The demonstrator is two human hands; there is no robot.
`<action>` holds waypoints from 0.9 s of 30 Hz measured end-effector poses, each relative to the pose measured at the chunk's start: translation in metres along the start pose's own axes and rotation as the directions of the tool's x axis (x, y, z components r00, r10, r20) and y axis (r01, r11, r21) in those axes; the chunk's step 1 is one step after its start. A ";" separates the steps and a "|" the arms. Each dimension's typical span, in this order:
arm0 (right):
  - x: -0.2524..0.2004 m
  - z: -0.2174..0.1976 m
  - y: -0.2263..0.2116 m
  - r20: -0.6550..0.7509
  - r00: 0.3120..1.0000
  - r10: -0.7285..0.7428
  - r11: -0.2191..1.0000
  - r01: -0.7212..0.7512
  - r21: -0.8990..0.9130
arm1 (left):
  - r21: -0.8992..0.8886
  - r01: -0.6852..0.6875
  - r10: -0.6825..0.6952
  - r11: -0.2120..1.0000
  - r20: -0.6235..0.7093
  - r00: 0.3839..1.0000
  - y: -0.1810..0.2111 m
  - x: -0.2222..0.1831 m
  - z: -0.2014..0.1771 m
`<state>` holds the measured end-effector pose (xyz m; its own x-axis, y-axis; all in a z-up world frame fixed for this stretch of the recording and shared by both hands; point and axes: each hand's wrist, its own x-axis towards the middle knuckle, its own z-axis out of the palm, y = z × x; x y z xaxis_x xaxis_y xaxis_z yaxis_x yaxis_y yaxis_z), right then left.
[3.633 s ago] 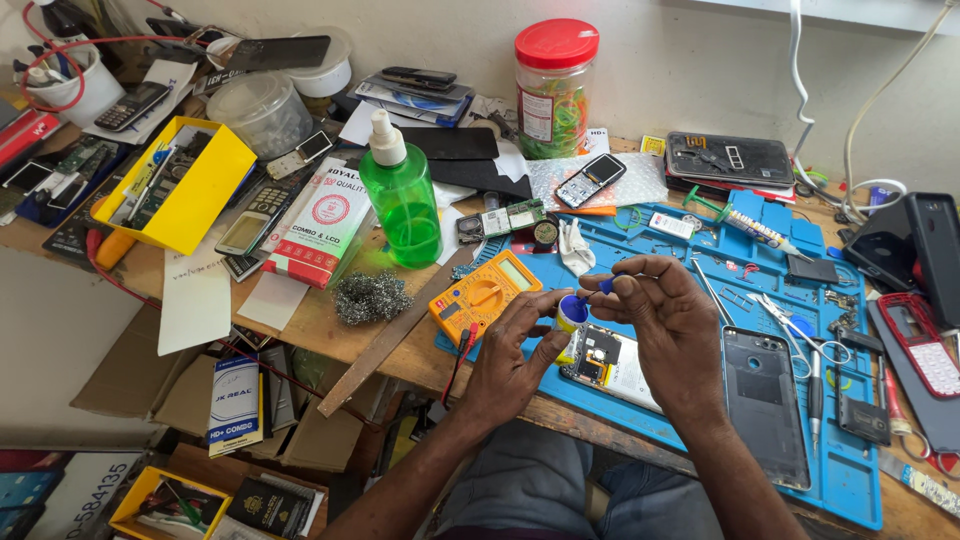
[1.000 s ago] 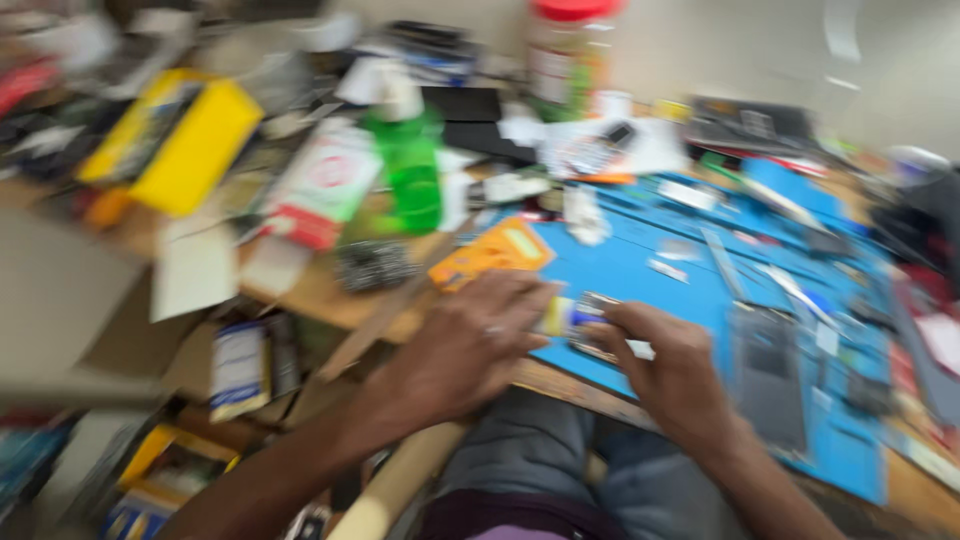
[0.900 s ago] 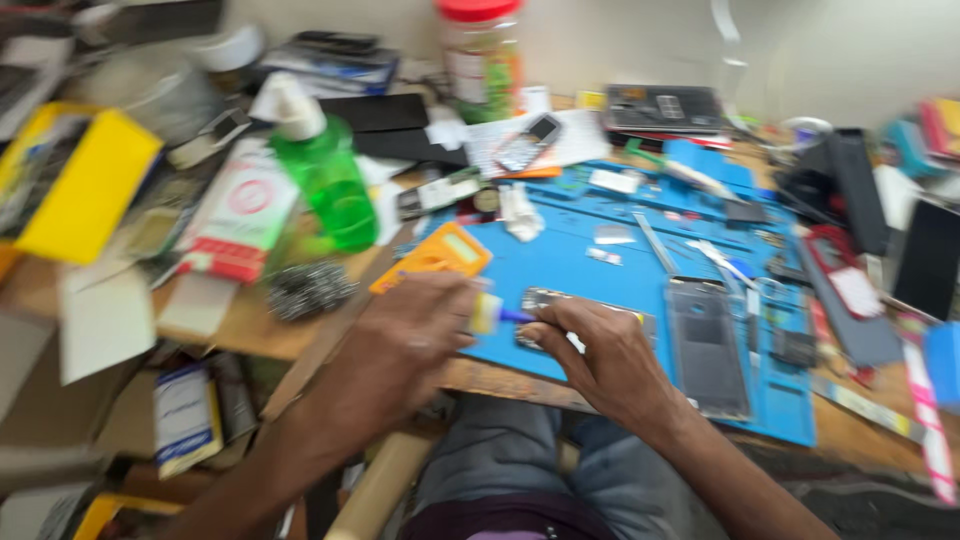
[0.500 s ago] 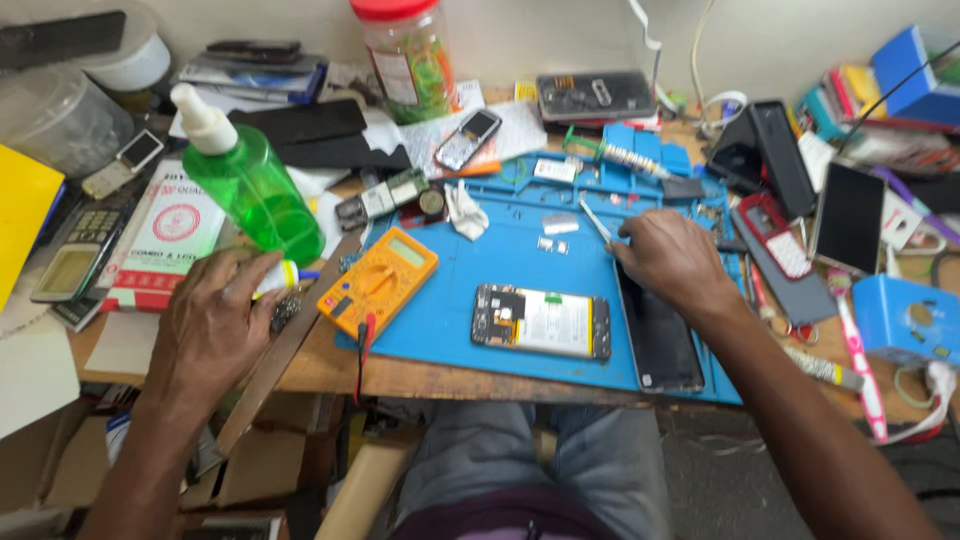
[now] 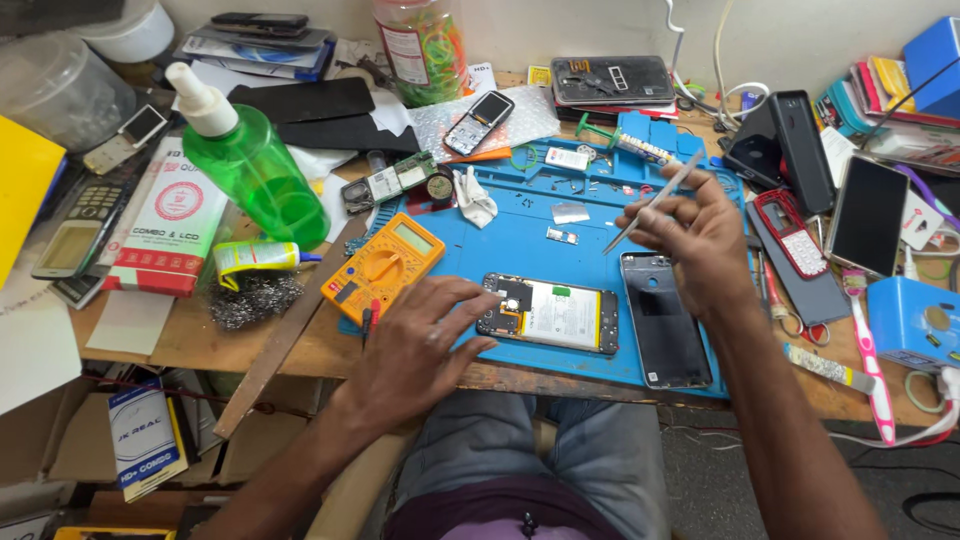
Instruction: The person reassembles a smartphone by applying adhesive to the frame, attaching the screen assembly, and inserting a SIM card. They then power on the device to verify functionality.
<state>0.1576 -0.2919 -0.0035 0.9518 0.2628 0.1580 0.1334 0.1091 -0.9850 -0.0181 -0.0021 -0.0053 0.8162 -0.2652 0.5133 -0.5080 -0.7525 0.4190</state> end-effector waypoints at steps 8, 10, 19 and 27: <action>-0.033 0.007 0.012 0.097 0.969 -0.226 0.825 0.244 -0.510 | -0.071 0.007 -0.011 0.997 -0.051 0.999 -0.003 0.012 0.029; -0.035 0.008 0.015 0.157 0.948 -0.278 0.734 0.315 -0.601 | -0.092 0.026 -0.031 0.995 -0.057 0.998 -0.006 0.010 0.031; -0.033 0.007 0.026 0.242 0.922 -0.301 0.688 0.386 -0.615 | -0.143 0.089 -0.098 0.986 -0.062 0.993 -0.012 0.008 0.035; -0.022 0.011 0.019 0.166 0.968 -0.186 0.763 0.249 -0.597 | -0.145 0.096 -0.106 0.985 -0.065 0.992 -0.014 0.007 0.035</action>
<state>0.1362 -0.2850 -0.0253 0.8511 0.3933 0.3477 0.5034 -0.4236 -0.7530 0.0048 -0.0148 -0.0337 0.8458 -0.1439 0.5138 -0.4620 -0.6792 0.5703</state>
